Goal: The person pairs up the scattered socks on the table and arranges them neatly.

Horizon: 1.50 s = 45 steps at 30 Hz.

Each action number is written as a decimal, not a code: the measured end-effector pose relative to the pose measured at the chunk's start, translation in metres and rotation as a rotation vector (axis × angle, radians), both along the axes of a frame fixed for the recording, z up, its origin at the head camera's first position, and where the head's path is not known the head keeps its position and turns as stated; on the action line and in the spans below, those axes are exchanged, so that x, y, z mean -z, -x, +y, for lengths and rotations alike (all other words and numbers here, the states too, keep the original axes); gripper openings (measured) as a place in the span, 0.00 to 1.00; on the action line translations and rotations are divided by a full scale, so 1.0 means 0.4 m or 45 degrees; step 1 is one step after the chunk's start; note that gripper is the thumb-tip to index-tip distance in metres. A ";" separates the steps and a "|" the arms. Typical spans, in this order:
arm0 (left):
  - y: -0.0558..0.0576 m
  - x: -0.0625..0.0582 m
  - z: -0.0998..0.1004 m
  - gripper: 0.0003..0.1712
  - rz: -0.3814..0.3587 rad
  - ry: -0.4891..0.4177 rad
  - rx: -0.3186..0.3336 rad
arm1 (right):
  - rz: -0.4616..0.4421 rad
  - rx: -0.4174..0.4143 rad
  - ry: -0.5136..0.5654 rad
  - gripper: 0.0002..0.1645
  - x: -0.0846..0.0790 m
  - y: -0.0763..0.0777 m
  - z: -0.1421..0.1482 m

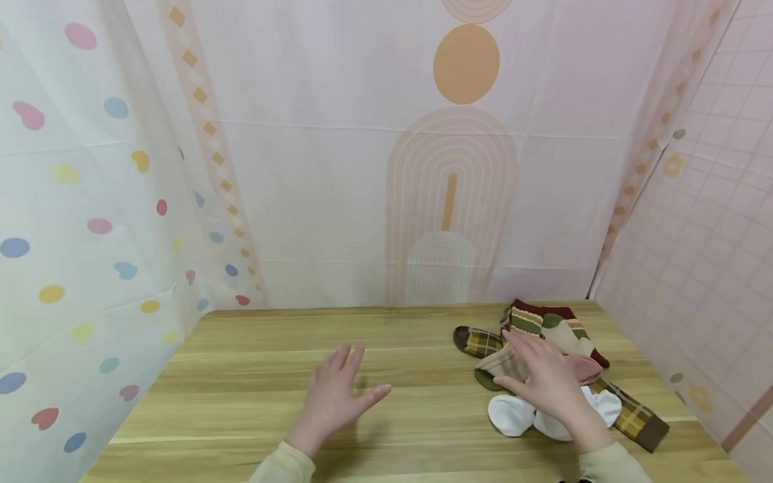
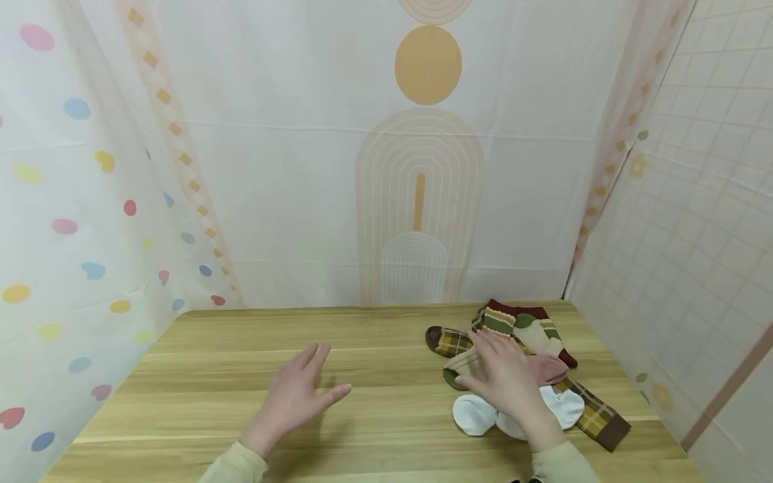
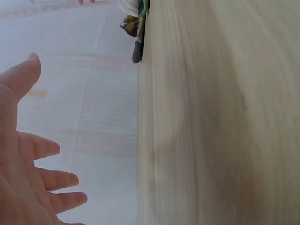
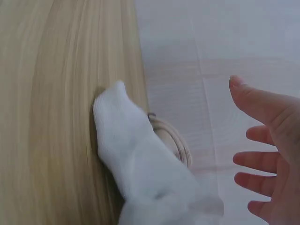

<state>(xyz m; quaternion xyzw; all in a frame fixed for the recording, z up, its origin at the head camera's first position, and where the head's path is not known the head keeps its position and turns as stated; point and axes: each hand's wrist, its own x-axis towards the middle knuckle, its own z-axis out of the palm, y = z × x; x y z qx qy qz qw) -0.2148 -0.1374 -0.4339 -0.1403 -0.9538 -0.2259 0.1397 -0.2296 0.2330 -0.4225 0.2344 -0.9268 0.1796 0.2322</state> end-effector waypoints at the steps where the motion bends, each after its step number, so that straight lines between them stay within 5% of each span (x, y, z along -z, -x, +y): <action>1: 0.000 0.001 0.002 0.53 0.006 -0.021 0.007 | 0.006 -0.008 0.006 0.46 0.001 -0.001 0.007; 12: 0.005 0.014 0.032 0.50 0.092 -0.220 0.130 | 0.017 -0.084 0.081 0.46 0.001 -0.014 0.080; 21: -0.007 0.015 0.083 0.51 -0.087 -0.395 0.161 | -0.059 0.006 0.091 0.42 -0.001 -0.028 0.116; 45: -0.030 0.040 0.217 0.46 -0.423 -0.728 0.335 | -0.293 -0.003 0.175 0.24 0.003 -0.005 0.133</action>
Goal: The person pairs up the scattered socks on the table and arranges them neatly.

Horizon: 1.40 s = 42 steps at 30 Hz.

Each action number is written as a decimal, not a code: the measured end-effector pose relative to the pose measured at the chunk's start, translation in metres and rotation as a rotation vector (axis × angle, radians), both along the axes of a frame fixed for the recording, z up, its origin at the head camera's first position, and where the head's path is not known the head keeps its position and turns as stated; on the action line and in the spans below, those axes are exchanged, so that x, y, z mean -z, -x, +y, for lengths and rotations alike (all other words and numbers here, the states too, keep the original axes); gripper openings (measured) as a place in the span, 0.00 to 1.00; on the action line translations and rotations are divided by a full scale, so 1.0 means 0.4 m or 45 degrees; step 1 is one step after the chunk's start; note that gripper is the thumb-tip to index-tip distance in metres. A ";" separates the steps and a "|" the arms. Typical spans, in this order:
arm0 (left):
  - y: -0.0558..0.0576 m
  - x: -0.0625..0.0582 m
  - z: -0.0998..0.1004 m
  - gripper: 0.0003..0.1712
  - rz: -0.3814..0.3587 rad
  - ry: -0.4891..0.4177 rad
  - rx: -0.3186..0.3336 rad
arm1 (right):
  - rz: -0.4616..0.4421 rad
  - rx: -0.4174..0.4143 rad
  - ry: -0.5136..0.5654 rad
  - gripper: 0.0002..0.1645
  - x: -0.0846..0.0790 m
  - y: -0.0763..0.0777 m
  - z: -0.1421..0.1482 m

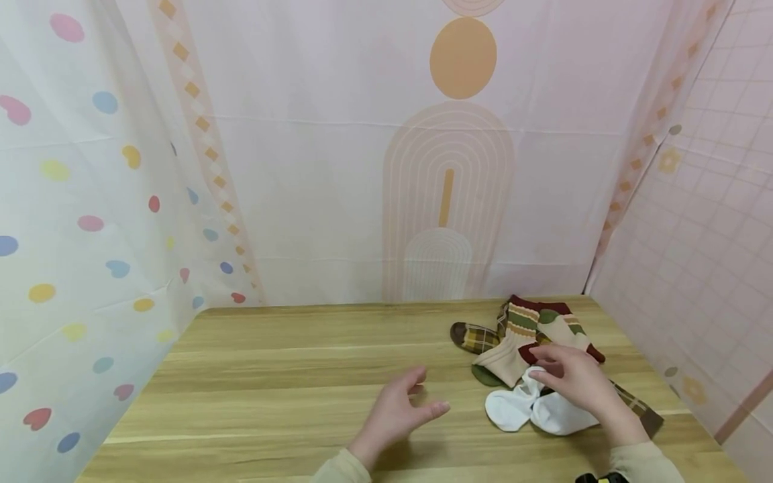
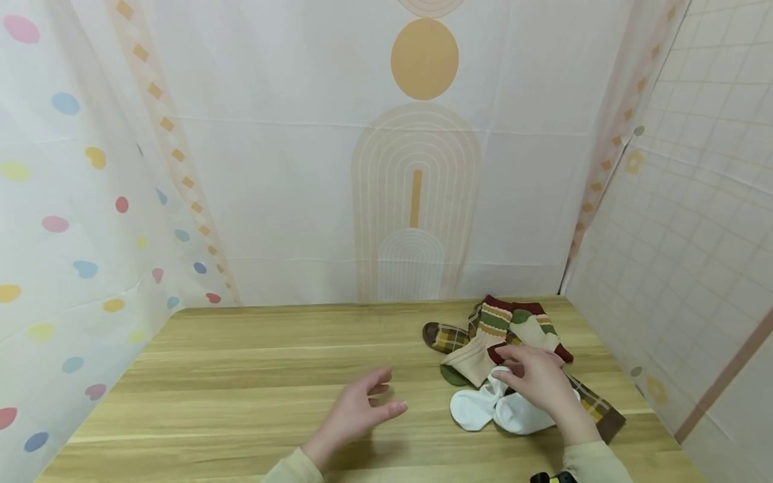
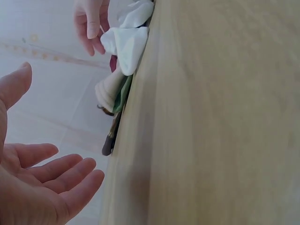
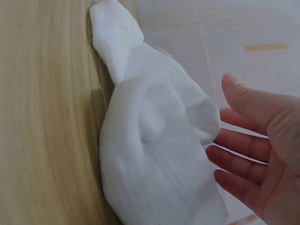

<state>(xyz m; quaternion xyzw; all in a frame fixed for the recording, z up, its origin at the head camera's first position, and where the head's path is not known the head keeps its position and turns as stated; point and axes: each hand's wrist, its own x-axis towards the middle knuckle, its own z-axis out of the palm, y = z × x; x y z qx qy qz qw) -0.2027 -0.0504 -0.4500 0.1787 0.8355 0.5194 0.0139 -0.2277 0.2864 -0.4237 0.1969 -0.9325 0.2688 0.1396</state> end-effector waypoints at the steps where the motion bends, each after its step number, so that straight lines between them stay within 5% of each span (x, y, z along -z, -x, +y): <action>1: -0.001 0.001 0.004 0.46 -0.009 -0.002 0.004 | 0.001 0.001 -0.005 0.22 -0.001 0.001 -0.001; 8: -0.007 0.006 0.019 0.45 -0.028 -0.002 0.012 | 0.047 0.021 -0.145 0.14 -0.004 0.007 -0.007; 22: -0.004 0.020 0.041 0.45 -0.036 -0.029 0.024 | -0.095 -0.043 -0.221 0.13 0.005 0.008 0.001; 42: -0.010 0.017 0.096 0.43 -0.088 -0.052 0.035 | 0.088 0.046 -0.193 0.07 0.026 0.009 0.008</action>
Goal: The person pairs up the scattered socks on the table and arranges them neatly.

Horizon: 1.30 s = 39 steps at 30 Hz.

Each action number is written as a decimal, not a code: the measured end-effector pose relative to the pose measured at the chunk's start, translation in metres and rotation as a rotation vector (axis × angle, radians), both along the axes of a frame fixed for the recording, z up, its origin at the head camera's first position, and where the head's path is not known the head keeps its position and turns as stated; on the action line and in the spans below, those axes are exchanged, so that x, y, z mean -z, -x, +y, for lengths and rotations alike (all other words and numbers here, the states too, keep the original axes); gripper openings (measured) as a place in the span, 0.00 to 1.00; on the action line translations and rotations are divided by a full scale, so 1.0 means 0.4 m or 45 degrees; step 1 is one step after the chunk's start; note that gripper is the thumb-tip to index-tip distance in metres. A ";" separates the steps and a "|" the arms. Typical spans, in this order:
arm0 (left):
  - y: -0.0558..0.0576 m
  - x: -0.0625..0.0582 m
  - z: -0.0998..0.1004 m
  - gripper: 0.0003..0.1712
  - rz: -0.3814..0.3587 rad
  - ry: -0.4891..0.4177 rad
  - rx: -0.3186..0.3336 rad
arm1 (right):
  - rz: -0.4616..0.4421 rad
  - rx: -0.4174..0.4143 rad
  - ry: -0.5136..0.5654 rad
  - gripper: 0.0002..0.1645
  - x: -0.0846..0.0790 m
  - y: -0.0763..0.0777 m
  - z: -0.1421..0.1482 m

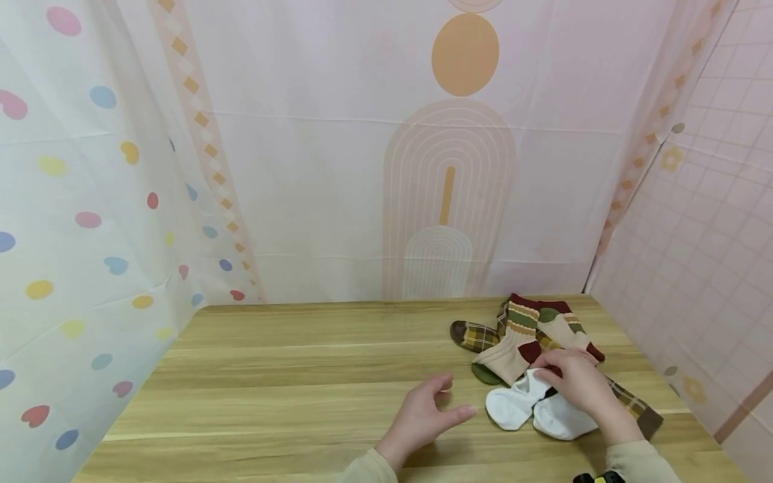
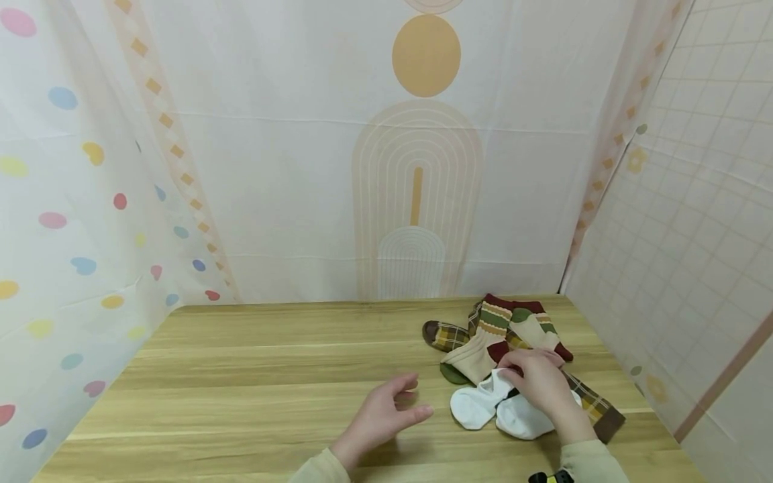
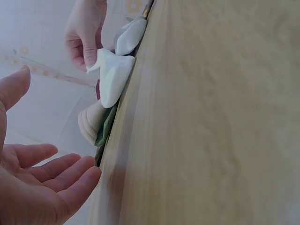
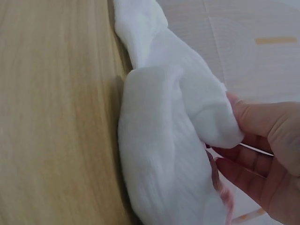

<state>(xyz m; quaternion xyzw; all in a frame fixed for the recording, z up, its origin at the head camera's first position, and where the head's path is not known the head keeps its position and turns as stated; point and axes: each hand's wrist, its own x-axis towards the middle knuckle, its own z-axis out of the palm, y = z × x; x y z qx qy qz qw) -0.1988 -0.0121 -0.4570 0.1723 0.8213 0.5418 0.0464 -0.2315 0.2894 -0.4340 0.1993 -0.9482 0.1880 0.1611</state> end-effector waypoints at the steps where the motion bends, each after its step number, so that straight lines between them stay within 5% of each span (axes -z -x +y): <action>1: 0.000 0.000 0.002 0.43 0.000 -0.004 0.001 | 0.022 0.005 0.017 0.07 0.000 0.001 0.000; 16: 0.015 -0.002 0.049 0.41 -0.022 -0.043 0.031 | 0.164 -0.012 0.177 0.11 0.000 -0.006 -0.008; 39: 0.041 0.023 0.109 0.28 -0.272 -0.391 0.007 | 0.342 -0.167 0.331 0.17 0.014 -0.003 -0.022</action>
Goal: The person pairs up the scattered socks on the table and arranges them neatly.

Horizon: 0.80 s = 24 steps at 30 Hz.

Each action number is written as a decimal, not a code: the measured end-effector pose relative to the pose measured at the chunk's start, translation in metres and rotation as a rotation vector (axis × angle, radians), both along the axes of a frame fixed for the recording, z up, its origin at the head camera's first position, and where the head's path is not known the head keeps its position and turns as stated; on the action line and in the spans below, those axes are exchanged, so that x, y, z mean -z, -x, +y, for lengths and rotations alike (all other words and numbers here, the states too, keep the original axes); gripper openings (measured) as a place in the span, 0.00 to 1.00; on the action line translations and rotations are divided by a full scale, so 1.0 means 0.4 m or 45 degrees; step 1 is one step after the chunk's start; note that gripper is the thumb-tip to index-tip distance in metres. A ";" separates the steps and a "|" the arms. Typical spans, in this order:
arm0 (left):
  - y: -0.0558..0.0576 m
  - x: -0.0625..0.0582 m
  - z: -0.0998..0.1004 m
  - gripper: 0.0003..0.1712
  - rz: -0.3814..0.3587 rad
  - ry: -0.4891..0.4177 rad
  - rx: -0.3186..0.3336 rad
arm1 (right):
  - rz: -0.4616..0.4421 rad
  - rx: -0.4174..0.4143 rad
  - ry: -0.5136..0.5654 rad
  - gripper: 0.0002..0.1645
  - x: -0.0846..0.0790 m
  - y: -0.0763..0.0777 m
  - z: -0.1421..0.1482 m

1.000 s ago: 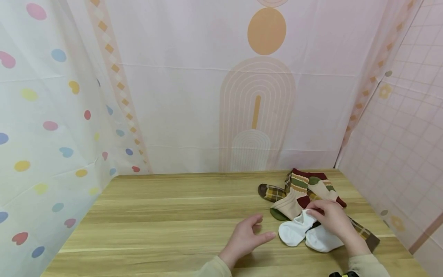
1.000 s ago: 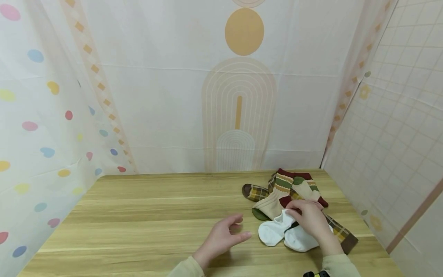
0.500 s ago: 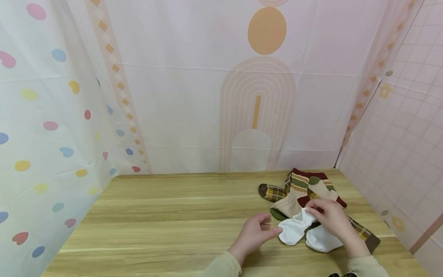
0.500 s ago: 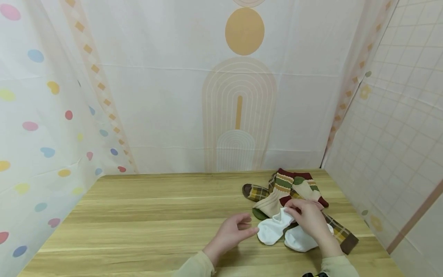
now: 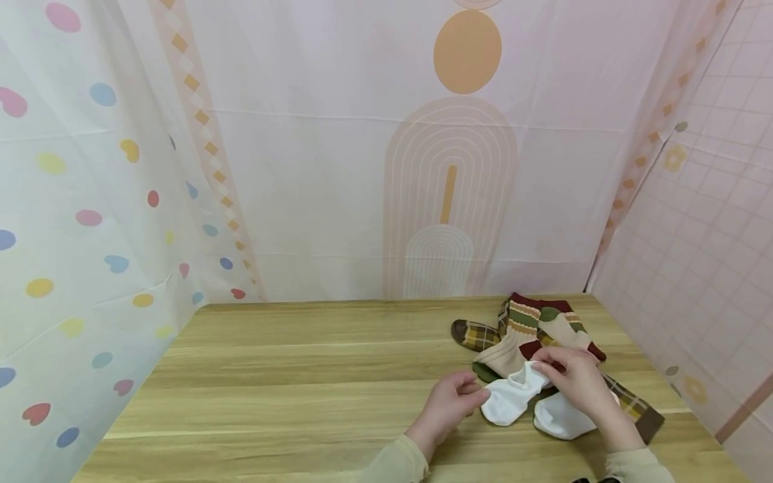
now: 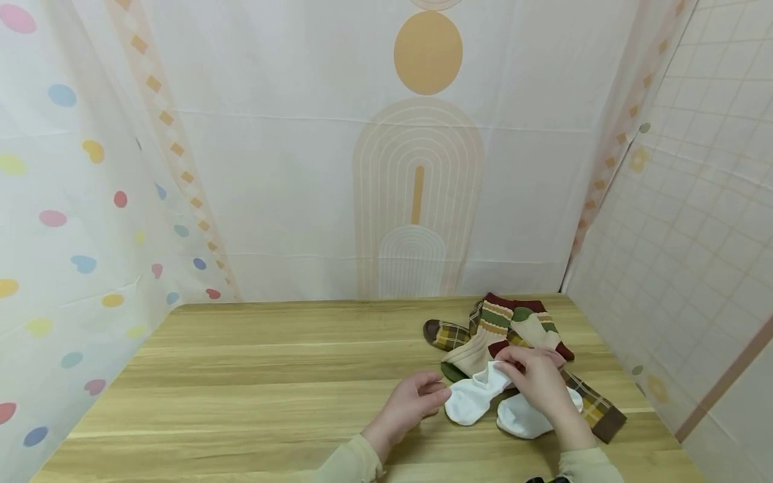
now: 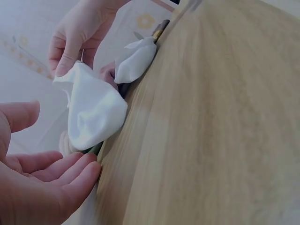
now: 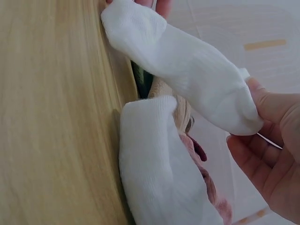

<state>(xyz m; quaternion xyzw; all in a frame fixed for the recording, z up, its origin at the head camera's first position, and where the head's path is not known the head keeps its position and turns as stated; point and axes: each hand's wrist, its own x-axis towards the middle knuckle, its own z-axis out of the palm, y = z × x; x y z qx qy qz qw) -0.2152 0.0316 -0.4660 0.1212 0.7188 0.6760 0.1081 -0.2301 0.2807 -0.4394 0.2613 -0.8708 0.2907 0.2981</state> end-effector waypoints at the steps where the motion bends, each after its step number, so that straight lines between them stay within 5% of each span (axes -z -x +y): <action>1: 0.000 0.000 0.002 0.28 -0.021 -0.021 0.000 | 0.000 -0.002 0.007 0.17 0.000 0.000 -0.001; 10: 0.002 0.010 0.014 0.25 -0.160 -0.110 -0.052 | -0.051 0.047 0.038 0.13 -0.004 -0.007 -0.013; 24: 0.016 0.035 0.017 0.13 -0.166 -0.351 -0.207 | -0.510 0.072 0.382 0.03 -0.006 -0.020 -0.036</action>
